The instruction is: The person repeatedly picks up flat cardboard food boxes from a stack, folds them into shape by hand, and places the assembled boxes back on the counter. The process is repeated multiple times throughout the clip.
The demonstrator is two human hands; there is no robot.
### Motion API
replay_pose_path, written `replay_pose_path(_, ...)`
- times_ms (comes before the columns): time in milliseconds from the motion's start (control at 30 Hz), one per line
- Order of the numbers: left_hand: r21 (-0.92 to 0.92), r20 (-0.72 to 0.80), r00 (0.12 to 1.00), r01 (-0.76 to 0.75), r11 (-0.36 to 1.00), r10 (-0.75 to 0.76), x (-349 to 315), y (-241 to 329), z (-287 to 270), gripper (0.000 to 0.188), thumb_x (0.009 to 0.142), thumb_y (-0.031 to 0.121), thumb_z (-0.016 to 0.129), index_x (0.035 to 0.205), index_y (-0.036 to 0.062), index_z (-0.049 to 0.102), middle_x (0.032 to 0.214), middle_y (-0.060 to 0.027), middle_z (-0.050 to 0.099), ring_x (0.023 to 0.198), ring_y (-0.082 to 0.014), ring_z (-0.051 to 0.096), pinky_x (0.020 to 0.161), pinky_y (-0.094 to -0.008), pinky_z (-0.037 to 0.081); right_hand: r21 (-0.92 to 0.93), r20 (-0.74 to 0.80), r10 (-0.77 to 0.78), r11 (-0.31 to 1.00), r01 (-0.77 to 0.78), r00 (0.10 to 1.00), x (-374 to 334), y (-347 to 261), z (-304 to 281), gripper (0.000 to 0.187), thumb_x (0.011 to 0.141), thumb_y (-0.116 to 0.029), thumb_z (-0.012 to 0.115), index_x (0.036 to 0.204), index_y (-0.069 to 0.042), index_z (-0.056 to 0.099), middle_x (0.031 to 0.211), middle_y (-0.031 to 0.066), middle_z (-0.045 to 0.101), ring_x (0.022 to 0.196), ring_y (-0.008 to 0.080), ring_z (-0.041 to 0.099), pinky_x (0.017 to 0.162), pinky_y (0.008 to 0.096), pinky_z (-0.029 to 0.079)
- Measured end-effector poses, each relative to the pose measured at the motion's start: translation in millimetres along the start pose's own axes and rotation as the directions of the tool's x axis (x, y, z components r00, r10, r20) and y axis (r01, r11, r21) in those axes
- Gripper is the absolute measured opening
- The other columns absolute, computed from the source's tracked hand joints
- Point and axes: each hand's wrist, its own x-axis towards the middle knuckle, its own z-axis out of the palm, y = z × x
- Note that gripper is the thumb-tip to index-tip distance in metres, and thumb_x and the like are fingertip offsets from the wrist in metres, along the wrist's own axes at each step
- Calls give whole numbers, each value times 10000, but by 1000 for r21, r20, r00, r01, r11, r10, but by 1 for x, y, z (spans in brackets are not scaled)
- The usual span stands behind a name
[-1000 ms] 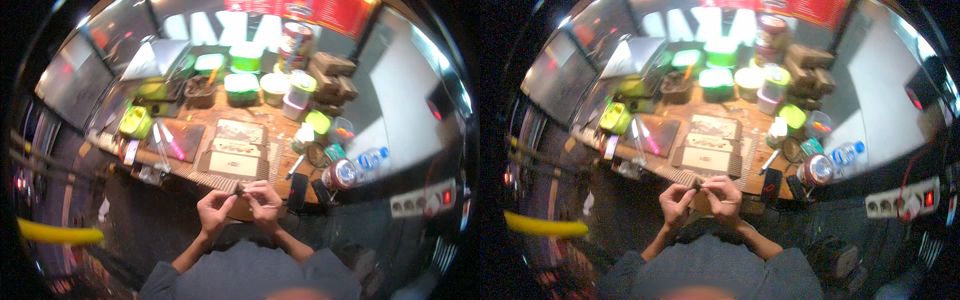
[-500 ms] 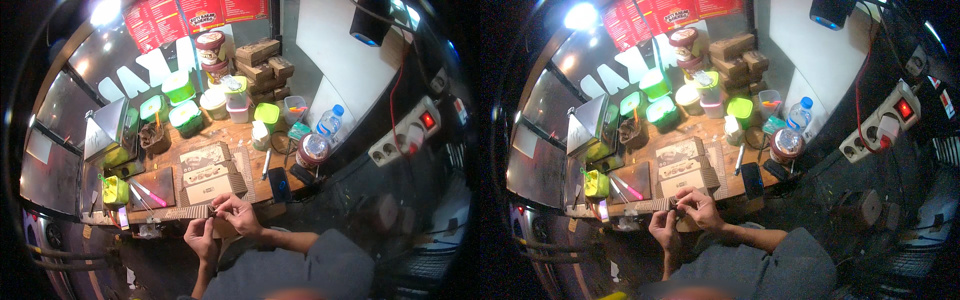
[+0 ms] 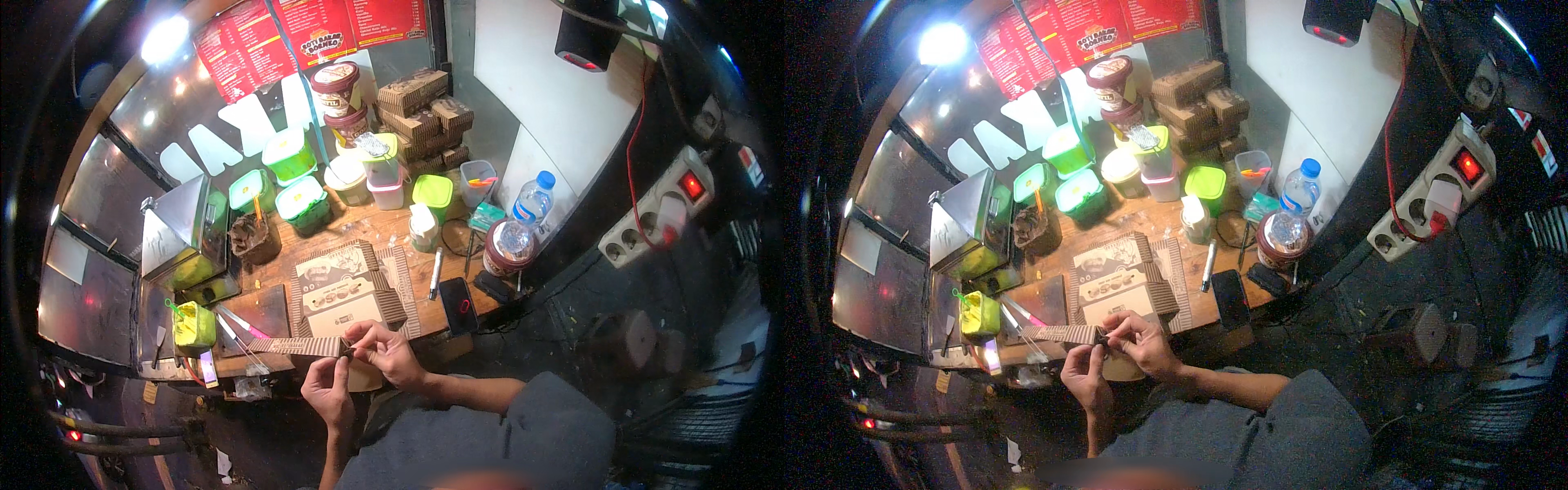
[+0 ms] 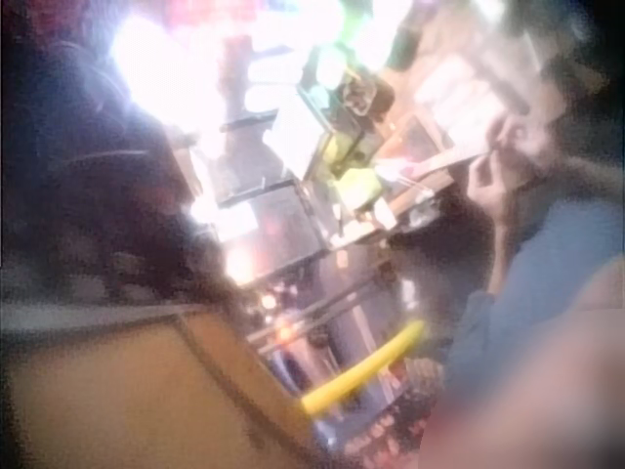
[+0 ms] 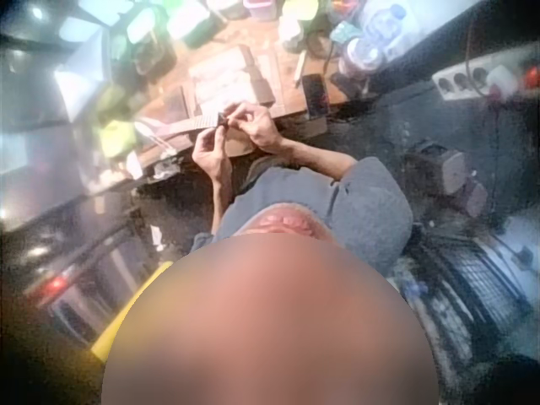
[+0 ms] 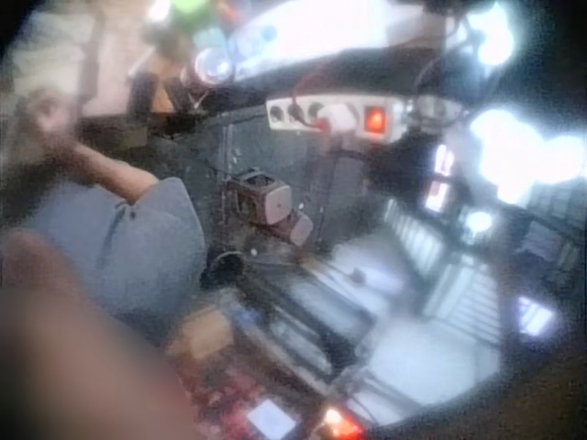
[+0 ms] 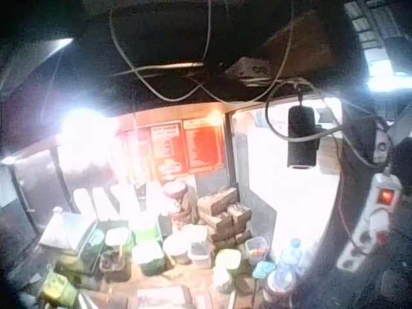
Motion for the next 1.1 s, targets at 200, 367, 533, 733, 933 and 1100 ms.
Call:
replay_pose_path(200, -68, 13, 1000, 10, 998, -9, -1, -2, -1, 63, 880, -16, 682, 861, -13, 622, 792, 16, 586, 711, -43, 532, 650, -187, 420, -173, 23, -72, 982, 75, 997, -2, 1, -1, 62, 893, -12, 671, 925, -3, 618, 1198, 120, 558, 1122, 186, 558, 962, 325, 477)
replay_pose_path(367, -84, -19, 1000, 9, 996, -11, -2, -3, -2, 59, 881, -20, 670, 850, -11, 620, 805, 8, 591, 714, -46, 535, 653, -190, 425, -224, 63, -51, 972, 64, 997, -4, -5, -1, 68, 897, -23, 671, 930, 4, 617, 1190, 116, 559, 1112, 182, 560, 968, 322, 470)
replay_pose_path(533, -33, -24, 1000, 18, 999, -19, -1, -3, -6, 64, 884, 1, 666, 840, -10, 622, 789, 7, 599, 703, -43, 529, 650, -191, 422, -42, 58, 68, 997, -65, 996, -2, -4, 0, 14, 928, -1, 619, 932, -11, 609, 1213, 134, 560, 1169, 196, 539, 1025, 343, 440)
replay_pose_path(733, -18, -39, 999, -14, 1000, 13, -2, -5, -4, 80, 881, 28, 683, 844, -13, 625, 762, 23, 591, 690, -40, 518, 636, -189, 405, 70, 43, 95, 993, -98, 995, -3, 1, 1, 18, 939, -6, 608, 952, -17, 615, 1217, 124, 557, 1174, 185, 532, 1027, 335, 439)
replay_pose_path(933, -4, 26, 999, 22, 1000, -22, -2, -5, -9, 69, 887, 30, 671, 862, -15, 625, 795, 1, 620, 721, -61, 545, 685, -216, 445, -6, 77, 105, 994, -105, 991, -2, 1, -5, 35, 908, 1, 651, 931, 5, 626, 1185, 109, 556, 1102, 162, 557, 973, 305, 461)
replay_pose_path(1100, 27, 86, 996, -13, 1000, 11, -6, -9, -8, 88, 907, 36, 654, 970, -17, 624, 880, -20, 634, 788, -74, 578, 728, -211, 459, -107, 91, 59, 993, -49, 994, 0, 6, -6, 77, 878, -5, 690, 878, 1, 613, 1173, 101, 565, 1075, 159, 574, 932, 301, 488)
